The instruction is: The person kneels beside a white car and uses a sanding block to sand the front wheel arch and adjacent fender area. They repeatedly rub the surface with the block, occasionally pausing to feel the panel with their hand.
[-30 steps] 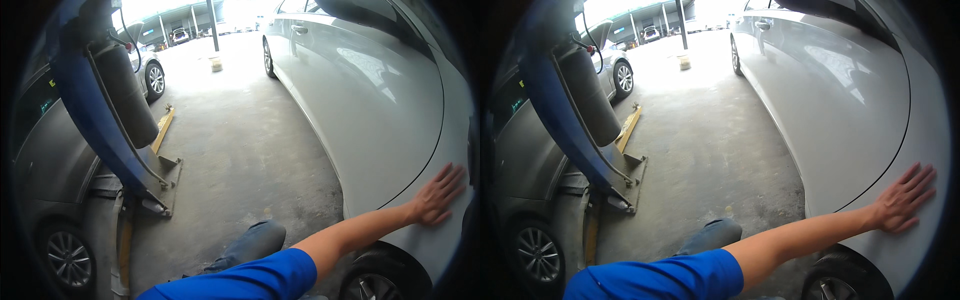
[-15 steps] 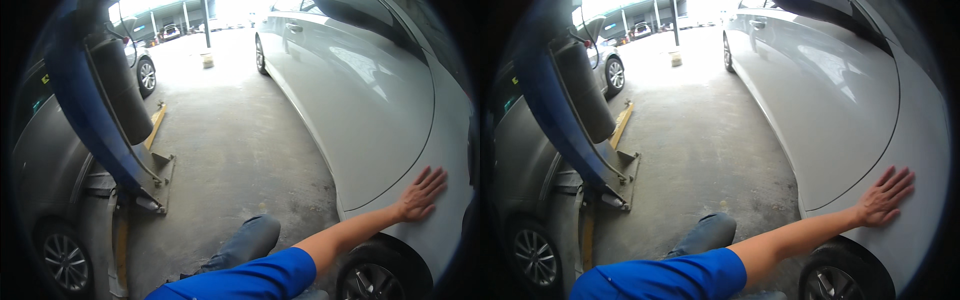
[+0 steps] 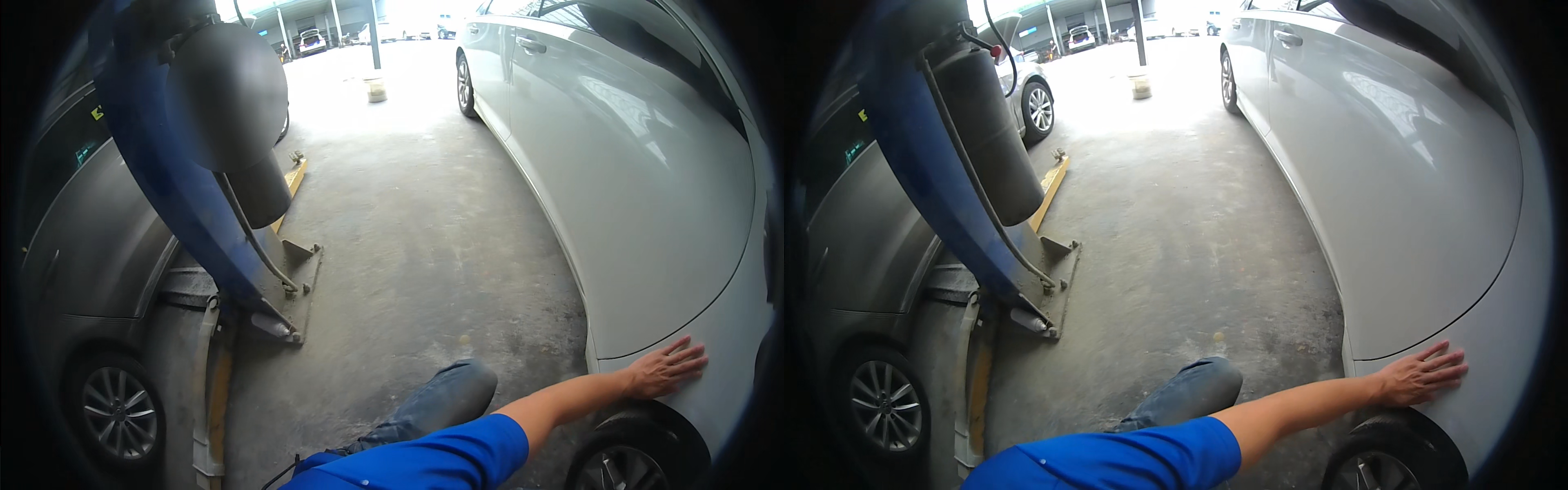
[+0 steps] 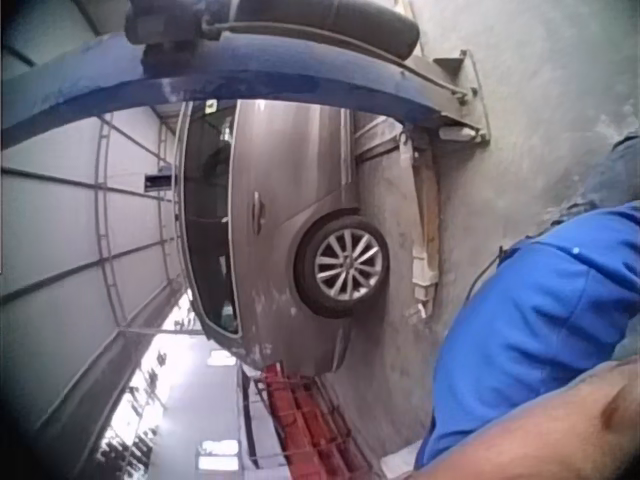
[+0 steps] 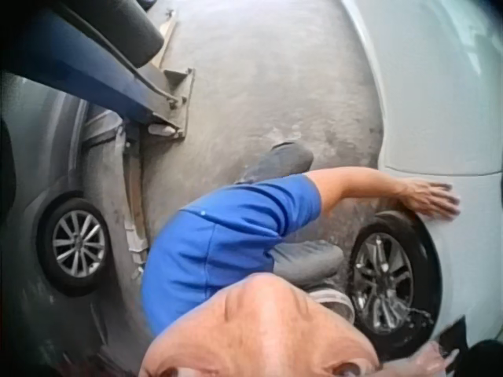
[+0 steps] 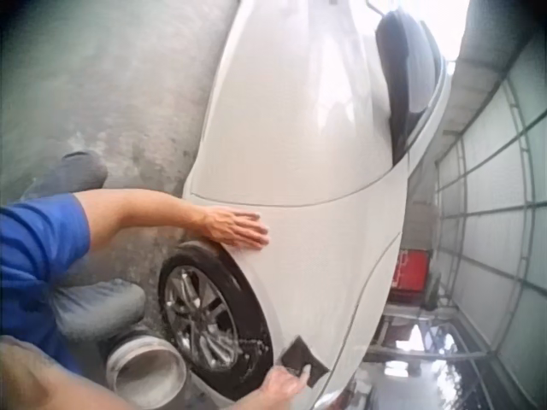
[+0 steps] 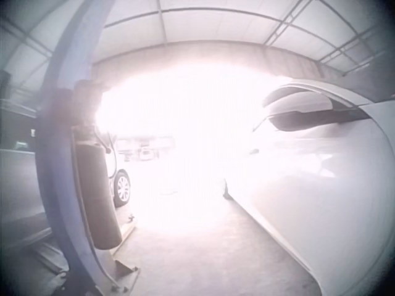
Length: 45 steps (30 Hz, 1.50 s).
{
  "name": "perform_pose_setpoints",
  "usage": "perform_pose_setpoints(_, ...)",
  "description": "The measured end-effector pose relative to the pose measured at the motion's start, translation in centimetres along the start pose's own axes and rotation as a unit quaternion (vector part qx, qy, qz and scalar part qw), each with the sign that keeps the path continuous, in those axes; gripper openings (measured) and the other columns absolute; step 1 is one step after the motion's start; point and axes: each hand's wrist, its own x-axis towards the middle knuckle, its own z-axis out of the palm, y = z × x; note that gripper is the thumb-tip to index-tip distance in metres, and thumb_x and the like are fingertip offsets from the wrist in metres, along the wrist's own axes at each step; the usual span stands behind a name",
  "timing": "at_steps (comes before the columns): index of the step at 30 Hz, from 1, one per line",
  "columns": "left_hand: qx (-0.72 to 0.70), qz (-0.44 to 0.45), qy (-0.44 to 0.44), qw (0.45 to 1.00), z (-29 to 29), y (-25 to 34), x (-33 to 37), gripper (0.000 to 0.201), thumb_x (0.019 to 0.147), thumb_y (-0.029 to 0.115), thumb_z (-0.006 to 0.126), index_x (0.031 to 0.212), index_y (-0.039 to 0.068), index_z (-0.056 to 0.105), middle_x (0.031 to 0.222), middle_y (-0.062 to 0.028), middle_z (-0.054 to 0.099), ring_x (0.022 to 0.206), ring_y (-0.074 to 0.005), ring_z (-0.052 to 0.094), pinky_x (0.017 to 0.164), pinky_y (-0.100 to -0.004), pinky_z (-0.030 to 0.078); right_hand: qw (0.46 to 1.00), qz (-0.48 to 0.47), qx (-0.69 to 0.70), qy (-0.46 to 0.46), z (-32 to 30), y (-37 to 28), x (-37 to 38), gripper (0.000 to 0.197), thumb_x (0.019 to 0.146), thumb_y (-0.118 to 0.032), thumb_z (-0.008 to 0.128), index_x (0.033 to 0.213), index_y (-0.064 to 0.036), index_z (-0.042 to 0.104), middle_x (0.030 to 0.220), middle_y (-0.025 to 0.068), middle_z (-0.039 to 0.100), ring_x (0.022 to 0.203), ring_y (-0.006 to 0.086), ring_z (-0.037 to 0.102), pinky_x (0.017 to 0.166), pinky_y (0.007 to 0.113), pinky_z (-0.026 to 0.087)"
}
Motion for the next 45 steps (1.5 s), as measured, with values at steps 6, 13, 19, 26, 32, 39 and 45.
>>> perform_pose_setpoints(6,-0.057,0.117,-0.056,0.99,-1.2,-4.3,2.9,0.048,0.094,0.042,0.06,0.136,0.019,0.06,0.162,-0.007,0.035,0.154,-0.0287,0.023,0.127,-0.065,0.003,0.999,-0.028,-0.005,0.045,-0.7,0.6,4.5,0.048,0.101,-0.038,0.054,0.119,0.0042,0.068,0.114,0.023,0.07,0.105,0.0396,0.065,0.095,0.047,0.051)
perform_pose_setpoints(13,-0.183,0.13,0.091,0.97,2.8,-5.9,19.1,0.051,0.088,0.044,0.061,0.13,0.017,0.064,0.153,-0.0163,0.044,0.148,-0.0356,0.033,0.124,-0.0664,0.009,0.963,-0.1,-0.112,0.225,-9.0,2.4,18.0,0.048,0.1,-0.038,0.055,0.118,0.0038,0.068,0.114,0.0227,0.07,0.105,0.0394,0.065,0.095,0.047,0.05)
perform_pose_setpoints(19,-0.193,0.132,0.114,0.966,5.4,-7.0,18.1,0.055,0.081,0.046,0.064,0.126,0.015,0.065,0.147,-0.0202,0.049,0.144,-0.0398,0.037,0.122,-0.0663,0.014,0.969,-0.102,-0.115,0.195,-6.8,4.3,19.6,0.048,0.1,-0.039,0.056,0.118,0.0035,0.068,0.114,0.0224,0.07,0.105,0.0391,0.065,0.095,0.047,0.05)
perform_pose_setpoints(26,-0.212,0.168,0.141,0.953,7.3,-6.5,17.5,0.061,0.073,0.049,0.067,0.122,0.012,0.065,0.14,-0.0249,0.054,0.14,-0.0446,0.042,0.12,-0.0663,0.02,0.977,-0.105,-0.085,0.166,-9.1,3.6,16.6,0.047,0.099,-0.039,0.057,0.118,0.0031,0.068,0.114,0.0221,0.071,0.105,0.0389,0.065,0.095,0.047,0.05)
perform_pose_setpoints(32,-0.308,0.121,0.052,0.942,4.1,-5.7,15.0,0.06,0.085,0.045,0.054,0.131,0.007,0.059,0.153,-0.023,0.045,0.147,-0.0435,0.034,0.121,-0.066,0.018,0.992,0.089,-0.029,0.081,-18.3,2.0,1.5,0.047,0.099,-0.039,0.057,0.117,0.0028,0.069,0.115,0.0218,0.071,0.105,0.0387,0.065,0.095,0.047,0.05)
perform_pose_setpoints(39,-0.093,0.09,-0.172,0.976,-4.6,-5.7,15.8,0.06,0.095,0.03,0.058,0.153,0.02,0.042,0.17,-0.0097,0.018,0.158,-0.0294,0.01,0.128,-0.057,0.006,0.823,0.517,0.215,0.098,-36.1,-6.9,-11.9,0.047,0.098,-0.039,0.058,0.117,0.0024,0.069,0.115,0.0215,0.071,0.105,0.0384,0.065,0.096,0.047,0.05)
perform_pose_setpoints(45,-0.254,-0.023,-0.469,0.845,-21.7,-9.8,24.5,0.061,0.092,0.028,0.064,0.151,0.021,0.047,0.17,-0.0086,0.018,0.158,-0.026,0.013,0.127,-0.0563,0.013,0.614,0.632,0.417,0.221,-42.8,-14.2,-0.2,0.041,0.092,-0.037,0.061,0.114,-0.0031,0.068,0.111,0.0121,0.072,0.104,0.0314,0.066,0.097,0.044,0.052)
